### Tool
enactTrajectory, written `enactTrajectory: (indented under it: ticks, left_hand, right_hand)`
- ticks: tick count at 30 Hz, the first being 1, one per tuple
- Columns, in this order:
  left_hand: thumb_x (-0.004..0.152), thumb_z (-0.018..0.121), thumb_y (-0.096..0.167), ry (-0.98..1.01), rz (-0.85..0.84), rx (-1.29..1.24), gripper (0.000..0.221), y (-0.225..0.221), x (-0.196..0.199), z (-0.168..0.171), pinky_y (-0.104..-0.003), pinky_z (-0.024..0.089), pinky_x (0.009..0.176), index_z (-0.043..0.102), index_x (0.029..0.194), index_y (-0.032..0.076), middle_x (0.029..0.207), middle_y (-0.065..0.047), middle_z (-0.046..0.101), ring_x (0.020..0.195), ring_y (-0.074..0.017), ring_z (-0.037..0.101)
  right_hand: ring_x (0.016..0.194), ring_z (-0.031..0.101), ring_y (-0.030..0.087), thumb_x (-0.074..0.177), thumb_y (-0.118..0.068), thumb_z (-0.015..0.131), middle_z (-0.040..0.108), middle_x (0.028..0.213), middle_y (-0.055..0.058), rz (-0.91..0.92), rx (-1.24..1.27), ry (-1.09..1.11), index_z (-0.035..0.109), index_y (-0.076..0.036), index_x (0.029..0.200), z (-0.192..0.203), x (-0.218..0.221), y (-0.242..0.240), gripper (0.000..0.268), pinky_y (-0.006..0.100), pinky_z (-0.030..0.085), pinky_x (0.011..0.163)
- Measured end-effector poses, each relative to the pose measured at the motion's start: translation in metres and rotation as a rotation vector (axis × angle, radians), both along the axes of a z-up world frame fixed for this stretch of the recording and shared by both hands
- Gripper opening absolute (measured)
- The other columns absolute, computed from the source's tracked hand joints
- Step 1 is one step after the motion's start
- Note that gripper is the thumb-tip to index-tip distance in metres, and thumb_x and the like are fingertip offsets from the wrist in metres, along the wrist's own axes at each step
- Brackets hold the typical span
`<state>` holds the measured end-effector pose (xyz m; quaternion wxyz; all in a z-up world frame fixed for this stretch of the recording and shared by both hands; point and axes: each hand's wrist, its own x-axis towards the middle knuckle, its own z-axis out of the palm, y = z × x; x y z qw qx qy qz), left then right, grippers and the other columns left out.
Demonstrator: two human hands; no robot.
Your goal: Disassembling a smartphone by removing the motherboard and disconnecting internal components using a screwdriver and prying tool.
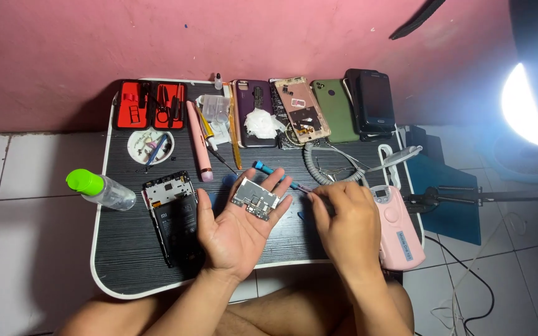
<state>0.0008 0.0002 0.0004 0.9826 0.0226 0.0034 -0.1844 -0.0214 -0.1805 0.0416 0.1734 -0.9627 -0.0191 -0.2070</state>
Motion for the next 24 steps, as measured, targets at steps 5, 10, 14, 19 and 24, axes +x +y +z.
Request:
enactTrajectory:
  ticks: [5,10,14,19,24]
  left_hand:
    - [0.098,0.043,0.064,-0.022,-0.024,0.010,0.071,0.000,-0.005,0.000,-0.062,0.033,0.118,0.056,0.139,0.007,0.153,-0.038,0.040,0.147,-0.0530,0.034]
    - [0.101,0.044,0.058,-0.091,-0.049,0.009,0.062,0.001,-0.006,-0.002,-0.066,0.031,0.117,0.051,0.144,0.012,0.157,-0.033,0.038,0.149,-0.0525,0.031]
    - [0.105,0.046,0.049,-0.145,-0.055,0.035,0.046,0.001,-0.008,0.000,-0.059,0.030,0.118,0.056,0.138,0.019,0.160,-0.035,0.031,0.153,-0.0473,0.026]
    - [0.107,0.043,0.049,-0.167,-0.095,0.111,0.036,-0.001,-0.016,0.006,-0.050,0.034,0.115,0.062,0.132,0.030,0.164,-0.034,0.025,0.154,-0.0430,0.025]
    - [0.098,0.033,0.065,-0.374,-0.019,0.894,0.071,0.011,-0.018,0.002,-0.045,0.050,0.105,0.036,0.142,0.010,0.158,-0.020,0.049,0.132,-0.0347,0.061]
  right_hand:
    - [0.081,0.060,0.030,0.091,-0.021,0.076,0.069,0.087,0.004,-0.040,-0.029,0.031,0.077,-0.013,0.096,-0.027,-0.023,-0.011,0.010,0.042,0.048,0.075]
    - [0.085,0.061,0.030,0.093,-0.021,0.073,0.069,0.093,0.006,-0.057,-0.024,0.002,0.075,-0.012,0.102,-0.016,-0.026,0.000,0.013,0.041,0.049,0.078]
    - [0.091,0.064,0.027,0.095,-0.023,0.069,0.070,0.100,0.009,0.142,0.086,-0.131,0.071,-0.006,0.107,0.000,-0.033,0.019,0.021,0.038,0.050,0.084]
    - [0.099,0.063,0.028,0.092,-0.032,0.077,0.066,0.115,0.010,0.291,0.075,-0.113,0.068,-0.011,0.123,-0.009,-0.027,0.030,0.038,0.039,0.050,0.087]
    - [0.093,0.072,0.022,0.095,-0.007,0.069,0.074,0.098,0.012,0.147,0.546,-0.132,0.072,-0.002,0.096,-0.012,-0.018,0.032,0.006,0.031,0.056,0.088]
